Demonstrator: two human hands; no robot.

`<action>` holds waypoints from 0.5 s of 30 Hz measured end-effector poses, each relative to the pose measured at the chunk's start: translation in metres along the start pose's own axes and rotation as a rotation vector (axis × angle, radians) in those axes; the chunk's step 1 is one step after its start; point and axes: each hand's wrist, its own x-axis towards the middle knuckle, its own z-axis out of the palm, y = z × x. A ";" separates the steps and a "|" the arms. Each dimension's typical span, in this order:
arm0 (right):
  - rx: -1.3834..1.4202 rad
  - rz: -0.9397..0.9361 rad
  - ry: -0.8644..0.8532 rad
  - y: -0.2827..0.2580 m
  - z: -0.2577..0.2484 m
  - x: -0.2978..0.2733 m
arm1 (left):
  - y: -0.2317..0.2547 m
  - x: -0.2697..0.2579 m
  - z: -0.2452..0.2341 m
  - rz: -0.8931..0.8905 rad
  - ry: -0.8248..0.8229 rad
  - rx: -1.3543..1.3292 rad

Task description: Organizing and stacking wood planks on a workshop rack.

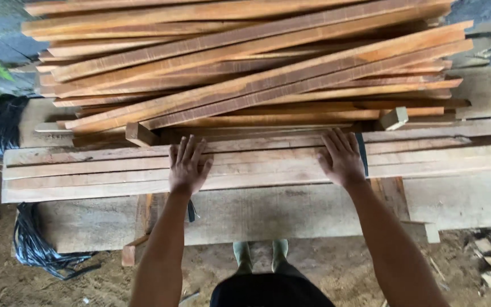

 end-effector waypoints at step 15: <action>-0.096 -0.510 -0.048 -0.014 -0.037 0.006 | 0.004 -0.010 -0.009 0.662 -0.016 0.377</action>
